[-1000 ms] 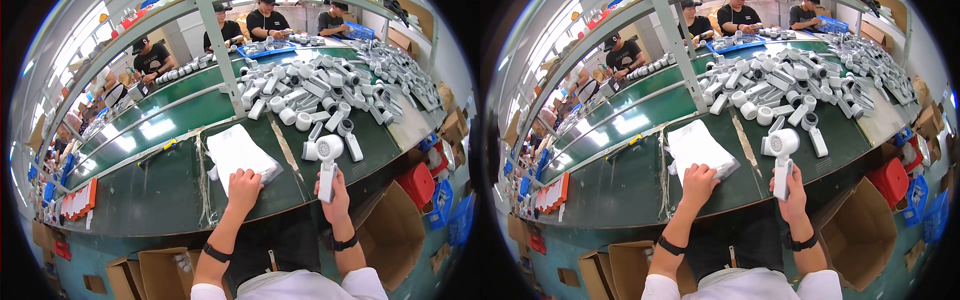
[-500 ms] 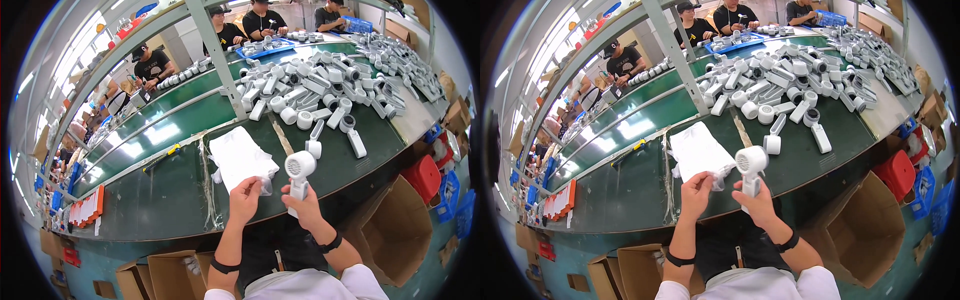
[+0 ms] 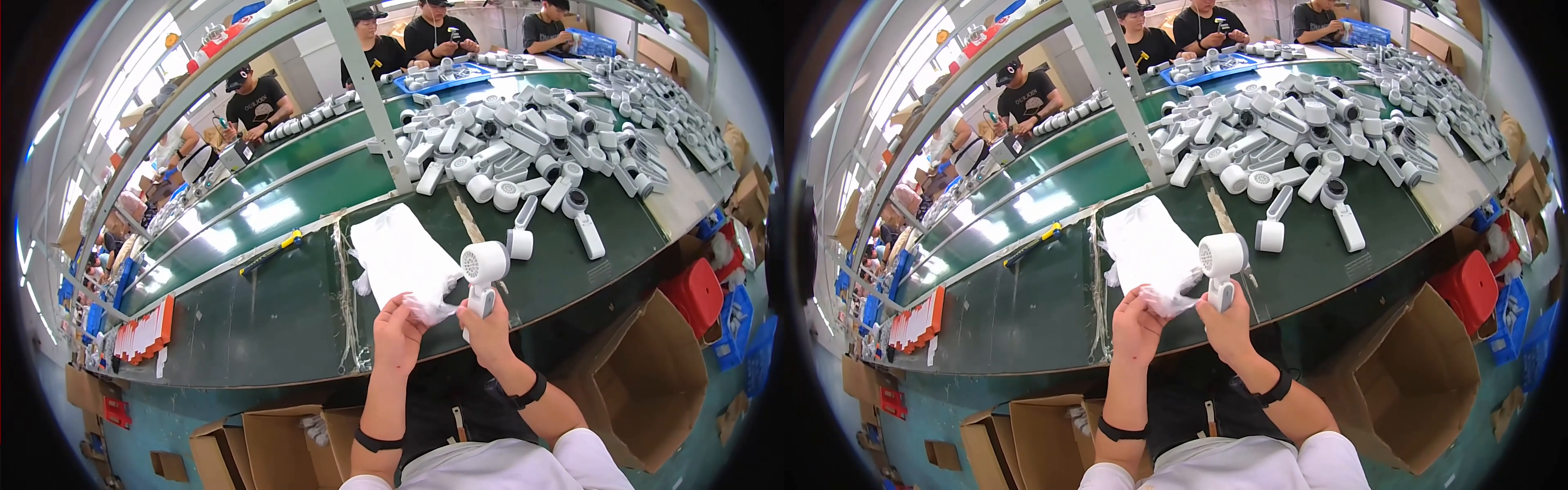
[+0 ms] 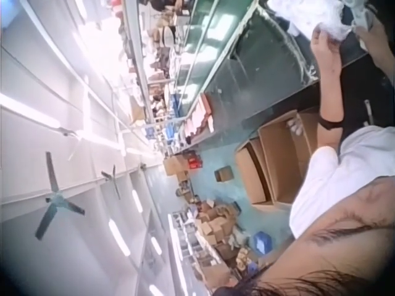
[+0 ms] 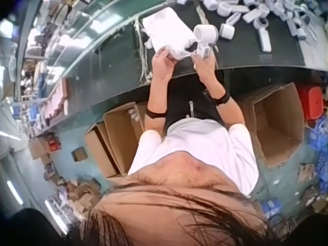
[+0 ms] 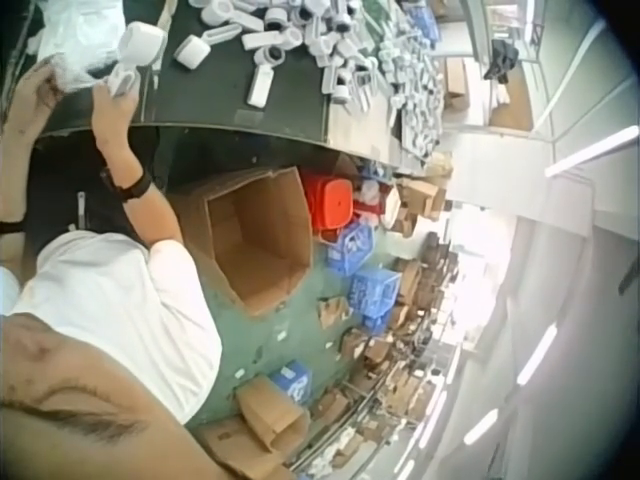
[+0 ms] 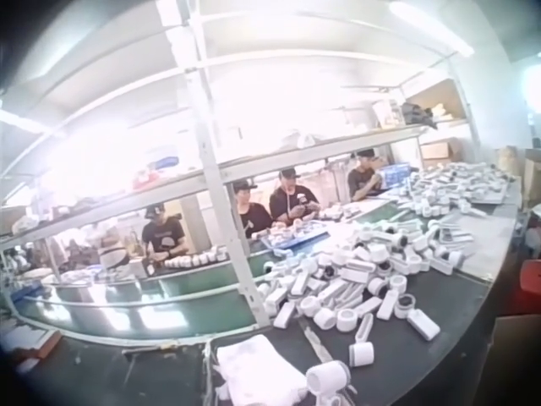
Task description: Packaging white hair dryers into individual plastic bags and then placing them into a large cardboard box on an assembly line.
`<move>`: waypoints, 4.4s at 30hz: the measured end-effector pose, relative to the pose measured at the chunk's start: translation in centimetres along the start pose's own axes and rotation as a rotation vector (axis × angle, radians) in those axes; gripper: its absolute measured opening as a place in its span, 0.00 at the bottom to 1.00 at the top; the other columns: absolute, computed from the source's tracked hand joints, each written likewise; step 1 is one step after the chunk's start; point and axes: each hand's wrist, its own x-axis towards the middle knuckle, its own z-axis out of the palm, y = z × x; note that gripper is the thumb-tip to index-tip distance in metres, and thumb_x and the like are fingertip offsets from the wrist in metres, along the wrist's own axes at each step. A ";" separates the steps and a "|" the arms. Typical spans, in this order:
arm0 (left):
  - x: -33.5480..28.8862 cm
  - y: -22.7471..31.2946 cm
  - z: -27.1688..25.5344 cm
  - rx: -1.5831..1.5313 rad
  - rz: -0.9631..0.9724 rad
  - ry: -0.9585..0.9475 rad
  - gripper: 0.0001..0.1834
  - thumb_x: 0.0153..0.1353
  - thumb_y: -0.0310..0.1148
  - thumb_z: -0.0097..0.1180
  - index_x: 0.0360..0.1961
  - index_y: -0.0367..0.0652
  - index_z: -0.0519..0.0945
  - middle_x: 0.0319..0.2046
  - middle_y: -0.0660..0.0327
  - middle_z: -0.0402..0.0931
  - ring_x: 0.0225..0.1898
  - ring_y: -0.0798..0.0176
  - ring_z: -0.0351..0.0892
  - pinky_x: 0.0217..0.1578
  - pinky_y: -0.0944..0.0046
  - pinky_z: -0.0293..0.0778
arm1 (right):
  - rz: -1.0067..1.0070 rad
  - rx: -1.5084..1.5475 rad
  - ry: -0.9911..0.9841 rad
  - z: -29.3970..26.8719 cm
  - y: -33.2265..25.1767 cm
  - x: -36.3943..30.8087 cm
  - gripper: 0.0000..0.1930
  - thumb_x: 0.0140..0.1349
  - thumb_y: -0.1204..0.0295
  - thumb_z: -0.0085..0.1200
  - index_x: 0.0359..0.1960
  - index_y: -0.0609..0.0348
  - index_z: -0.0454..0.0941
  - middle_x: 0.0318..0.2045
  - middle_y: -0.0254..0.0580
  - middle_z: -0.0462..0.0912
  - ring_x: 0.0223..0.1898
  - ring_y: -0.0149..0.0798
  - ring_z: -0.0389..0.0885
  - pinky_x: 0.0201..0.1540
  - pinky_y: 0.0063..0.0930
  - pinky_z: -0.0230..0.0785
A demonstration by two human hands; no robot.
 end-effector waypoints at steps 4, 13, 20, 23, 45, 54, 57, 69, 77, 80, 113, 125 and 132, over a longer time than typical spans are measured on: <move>-0.3 -0.8 0.9 0.596 0.205 0.094 0.10 0.64 0.24 0.52 0.45 0.33 0.77 0.32 0.62 0.79 0.31 0.70 0.77 0.33 0.69 0.75 | -0.028 -0.045 -0.031 -0.8 0.1 -0.6 0.13 0.57 0.80 0.56 0.44 0.61 0.70 0.32 0.32 0.76 0.28 0.22 0.72 0.29 0.18 0.67; 0.7 -0.7 2.7 0.791 0.143 0.093 0.10 0.64 0.28 0.54 0.41 0.32 0.81 0.24 0.63 0.78 0.19 0.74 0.72 0.20 0.72 0.68 | 0.182 -0.431 -0.806 -8.1 -7.8 -3.3 0.42 0.57 0.76 0.56 0.71 0.59 0.45 0.33 0.46 0.83 0.28 0.32 0.82 0.32 0.26 0.74; 0.7 0.5 3.2 0.940 -0.074 -0.105 0.13 0.63 0.28 0.54 0.47 0.34 0.81 0.32 0.61 0.80 0.27 0.72 0.77 0.28 0.71 0.74 | 0.245 -0.817 -0.972 -6.4 -9.7 -0.6 0.55 0.59 0.70 0.59 0.71 0.58 0.21 0.30 0.47 0.84 0.24 0.34 0.82 0.33 0.26 0.76; 0.5 1.7 3.0 0.976 -0.104 -0.272 0.14 0.64 0.28 0.53 0.48 0.35 0.81 0.35 0.61 0.80 0.32 0.72 0.78 0.33 0.72 0.74 | 0.352 -0.881 -1.081 -6.0 -9.5 0.9 0.49 0.62 0.61 0.55 0.74 0.53 0.30 0.30 0.41 0.84 0.23 0.33 0.80 0.30 0.27 0.75; -1.4 0.1 4.1 1.466 0.518 -0.194 0.15 0.61 0.36 0.60 0.49 0.49 0.82 0.46 0.55 0.74 0.24 0.64 0.79 0.27 0.68 0.76 | 0.439 -0.416 -0.455 -4.1 -5.3 -1.5 0.31 0.68 0.67 0.49 0.69 0.55 0.52 0.27 0.41 0.78 0.19 0.33 0.78 0.21 0.26 0.71; -2.9 -2.8 5.0 1.748 0.937 -0.147 0.18 0.54 0.32 0.65 0.48 0.58 0.84 0.57 0.53 0.68 0.19 0.64 0.77 0.22 0.67 0.76 | 0.402 -0.026 -0.364 -3.5 -3.1 -1.0 0.38 0.70 0.64 0.47 0.73 0.51 0.38 0.34 0.46 0.80 0.22 0.36 0.80 0.20 0.29 0.73; -3.6 -3.0 4.2 1.685 0.936 -0.196 0.18 0.52 0.30 0.66 0.47 0.54 0.84 0.54 0.53 0.71 0.18 0.65 0.77 0.21 0.68 0.75 | 0.328 0.009 -0.279 -3.3 -3.7 -0.4 0.30 0.70 0.64 0.47 0.70 0.57 0.50 0.40 0.44 0.81 0.26 0.36 0.83 0.22 0.29 0.76; -4.5 -3.0 0.0 0.451 0.297 -0.007 0.20 0.67 0.27 0.50 0.59 0.40 0.64 0.54 0.52 0.69 0.45 0.58 0.81 0.44 0.58 0.80 | 0.020 0.053 -0.186 -1.0 -1.4 0.1 0.15 0.73 0.63 0.43 0.50 0.61 0.73 0.37 0.42 0.82 0.33 0.35 0.84 0.35 0.25 0.77; -4.8 -1.0 -0.9 0.220 -0.020 -0.068 0.27 0.67 0.32 0.53 0.65 0.43 0.59 0.40 0.54 0.79 0.31 0.60 0.82 0.18 0.65 0.78 | -0.791 -0.709 -0.020 2.8 -1.4 0.3 0.08 0.62 0.77 0.51 0.40 0.66 0.78 0.31 0.43 0.79 0.30 0.37 0.76 0.33 0.28 0.67; -5.1 1.0 -1.2 0.087 0.054 0.006 0.27 0.64 0.28 0.57 0.62 0.40 0.63 0.41 0.55 0.79 0.34 0.60 0.83 0.22 0.64 0.80 | -0.775 -0.643 -0.059 3.2 -1.0 0.0 0.08 0.58 0.82 0.53 0.39 0.66 0.79 0.25 0.43 0.76 0.24 0.37 0.73 0.28 0.26 0.65; 2.5 3.9 -1.0 1.741 0.774 -0.040 0.13 0.52 0.34 0.65 0.38 0.40 0.83 0.42 0.55 0.80 0.45 0.49 0.77 0.46 0.55 0.73 | -0.774 -1.707 -0.143 -11.2 -7.9 14.5 0.14 0.53 0.72 0.60 0.42 0.51 0.74 0.51 0.41 0.78 0.59 0.48 0.71 0.61 0.52 0.58; 6.1 2.9 -1.1 1.889 0.491 -0.027 0.07 0.56 0.32 0.61 0.32 0.40 0.83 0.31 0.52 0.81 0.37 0.48 0.79 0.39 0.54 0.74 | -0.064 -0.282 -0.276 -8.9 -7.1 3.5 0.13 0.69 0.68 0.50 0.49 0.59 0.64 0.31 0.37 0.76 0.23 0.29 0.78 0.24 0.23 0.70; 5.7 3.2 -0.9 1.572 0.673 -0.003 0.09 0.61 0.27 0.56 0.41 0.35 0.81 0.29 0.53 0.81 0.30 0.57 0.81 0.35 0.61 0.74 | -0.018 -0.210 -0.327 -5.1 -4.7 1.0 0.12 0.64 0.75 0.53 0.47 0.60 0.66 0.29 0.41 0.80 0.21 0.28 0.76 0.23 0.21 0.70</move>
